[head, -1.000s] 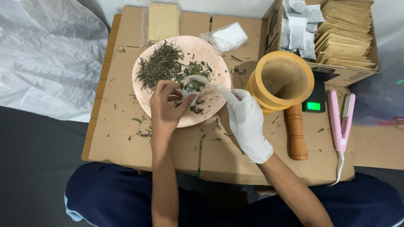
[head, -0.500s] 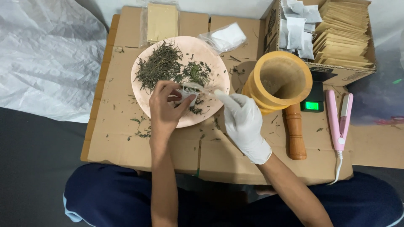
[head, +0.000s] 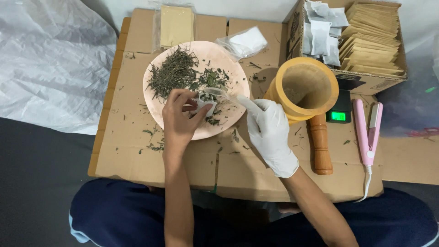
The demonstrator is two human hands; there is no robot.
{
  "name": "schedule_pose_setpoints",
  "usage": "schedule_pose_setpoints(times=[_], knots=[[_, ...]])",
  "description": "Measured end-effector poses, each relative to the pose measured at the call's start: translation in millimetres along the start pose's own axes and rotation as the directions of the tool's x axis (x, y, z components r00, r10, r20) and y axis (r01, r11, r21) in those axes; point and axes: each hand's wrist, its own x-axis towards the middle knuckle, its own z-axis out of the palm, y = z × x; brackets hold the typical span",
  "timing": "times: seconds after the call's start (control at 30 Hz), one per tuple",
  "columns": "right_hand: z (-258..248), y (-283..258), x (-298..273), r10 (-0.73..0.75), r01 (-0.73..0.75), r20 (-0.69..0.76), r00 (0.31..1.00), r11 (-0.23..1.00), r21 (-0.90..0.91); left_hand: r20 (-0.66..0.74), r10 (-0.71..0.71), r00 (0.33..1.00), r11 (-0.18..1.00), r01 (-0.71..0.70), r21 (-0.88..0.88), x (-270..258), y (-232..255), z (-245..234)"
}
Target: The person, wearing white gloves, uses their hands to fill small white sachets with loose tea leaves from a plate, then weighs each sachet on a digital scale and places them into a cardboard box.
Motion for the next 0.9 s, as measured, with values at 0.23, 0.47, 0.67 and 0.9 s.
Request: schedule_pose_setpoints(times=[0.23, 0.47, 0.67, 0.9], knots=[[7.7, 3.1, -8.3, -0.026, 0.025, -0.010, 1.000, 0.995, -0.096, -0.005, -0.003, 1.000, 1.000, 0.003, -0.002, 0.3, -8.1, 2.8], [4.1, -21.6, 1.1, 0.017, 0.063, 0.154, 0.988, 0.866, -0.495, 0.005, 0.014, 1.000, 1.000, -0.014, -0.015, 0.1, -5.3, 1.0], [30.3, 2.4, -9.5, -0.078, 0.125, 0.114, 0.990, 0.857, -0.500, 0.016, 0.018, 1.000, 1.000, -0.018, -0.010, 0.2, -10.1, 2.0], [19.2, -18.4, 38.4, -0.085, 0.083, 0.266, 0.960, 0.996, 0.017, 0.027, 0.026, 0.999, 1.000, -0.025, -0.016, -0.7, -15.9, 1.3]])
